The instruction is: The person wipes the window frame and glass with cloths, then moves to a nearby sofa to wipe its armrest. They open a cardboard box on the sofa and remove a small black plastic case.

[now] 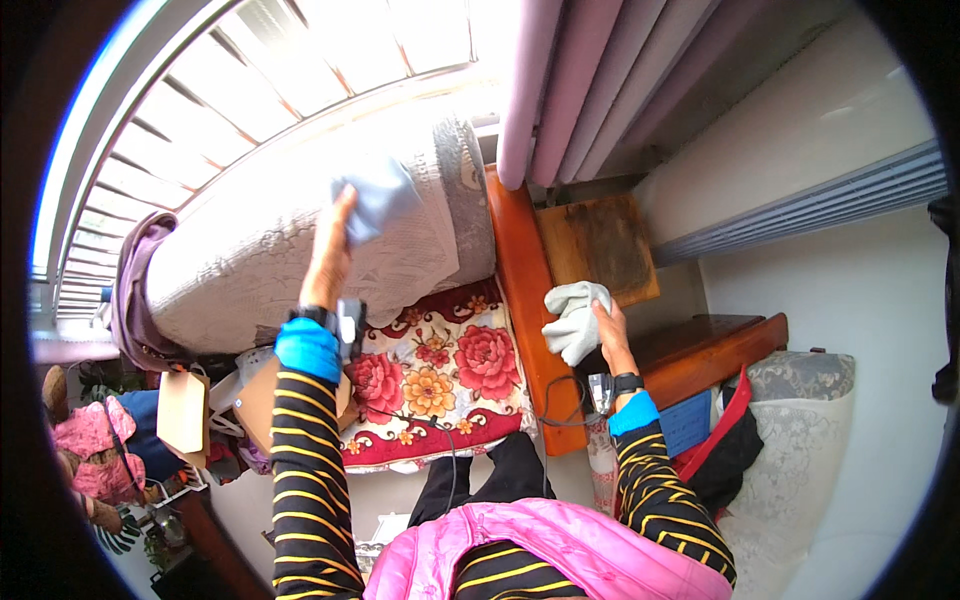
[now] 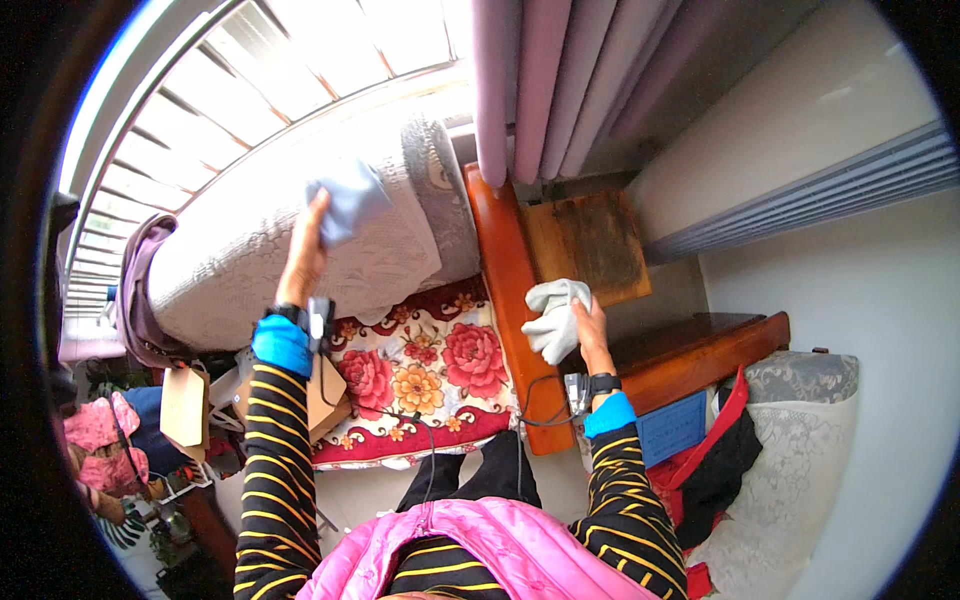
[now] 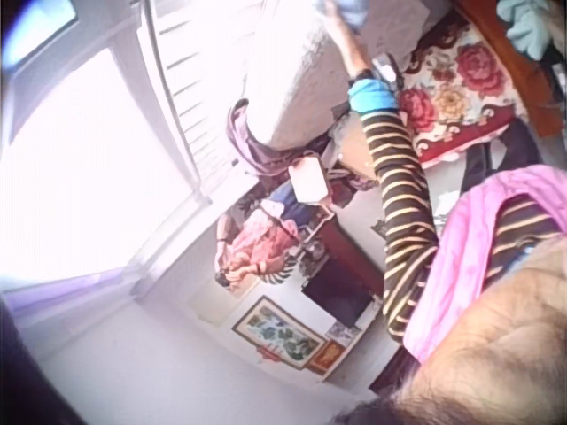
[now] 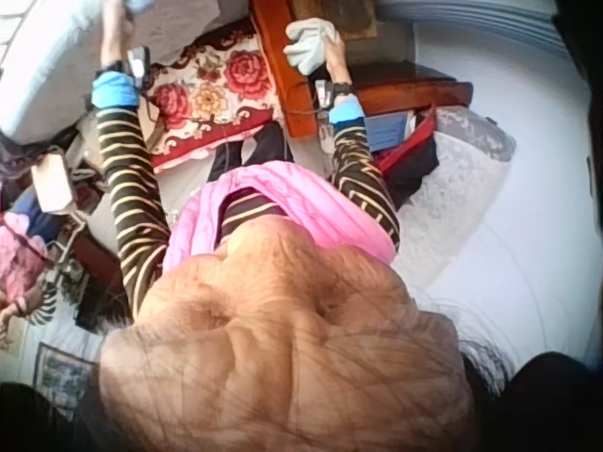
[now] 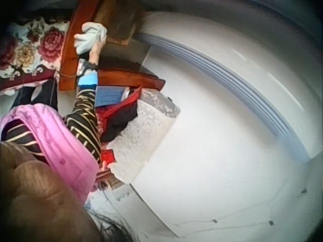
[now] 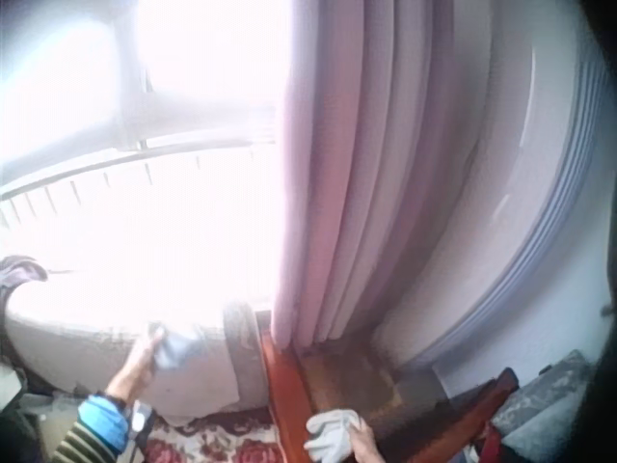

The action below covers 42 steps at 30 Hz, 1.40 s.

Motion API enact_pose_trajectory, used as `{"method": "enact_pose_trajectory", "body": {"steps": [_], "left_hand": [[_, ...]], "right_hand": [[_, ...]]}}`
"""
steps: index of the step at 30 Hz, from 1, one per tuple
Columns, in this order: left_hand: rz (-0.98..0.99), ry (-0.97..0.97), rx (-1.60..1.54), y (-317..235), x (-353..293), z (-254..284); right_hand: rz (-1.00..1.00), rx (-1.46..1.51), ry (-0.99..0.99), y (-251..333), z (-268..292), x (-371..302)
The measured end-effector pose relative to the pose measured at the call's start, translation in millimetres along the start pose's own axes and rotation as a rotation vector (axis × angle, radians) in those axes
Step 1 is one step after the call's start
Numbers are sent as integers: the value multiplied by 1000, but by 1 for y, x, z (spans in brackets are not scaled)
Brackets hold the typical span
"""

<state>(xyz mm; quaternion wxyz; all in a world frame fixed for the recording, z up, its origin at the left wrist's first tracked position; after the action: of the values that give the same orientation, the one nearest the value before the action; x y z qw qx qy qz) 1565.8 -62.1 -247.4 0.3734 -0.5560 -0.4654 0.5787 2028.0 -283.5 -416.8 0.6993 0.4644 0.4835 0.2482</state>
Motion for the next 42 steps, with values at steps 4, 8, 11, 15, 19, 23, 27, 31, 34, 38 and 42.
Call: {"method": "enact_pose_trajectory", "body": {"steps": [4,8,11,15,19,23,27,31,34,38,42], "left_hand": [[174,111,62,88,-81,10],[433,126,-198,177,-172,10],[496,64,-239,214,-215,7],[432,100,-18,207,-224,-4],[234,198,199,166,-215,-26],[127,542,356,152,-227,-59],[-147,822,726,151,-249,-79],[-48,898,737,149,-268,-85],[144,844,496,140,-269,-87],[251,674,269,125,-260,-71],[255,524,233,114,-253,-28]], "right_hand": [[-122,367,182,7,-19,-30],[-351,404,251,-24,-52,-59],[-270,327,433,-23,-89,-83],[-237,254,620,-7,-138,-121],[-275,277,787,14,-174,-153],[-507,609,855,22,-192,-168],[-469,650,823,10,-187,-163],[-461,582,678,-19,-163,-152],[-467,602,713,-27,-154,-148],[-355,522,655,-16,-137,-130],[-26,74,306,27,-105,-77]]}}
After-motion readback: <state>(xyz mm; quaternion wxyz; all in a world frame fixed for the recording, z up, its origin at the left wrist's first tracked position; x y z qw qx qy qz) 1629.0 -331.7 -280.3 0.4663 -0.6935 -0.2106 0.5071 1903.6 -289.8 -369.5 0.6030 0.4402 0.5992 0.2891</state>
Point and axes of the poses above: each hand's wrist, its own x-axis towards the middle knuckle, its own z-axis out of the back of the hand, y = z × x, the point moved 6 cm from there along x, towards the middle knuckle, and after that the axes turned 1 degree about z, right-handed, at the moved point
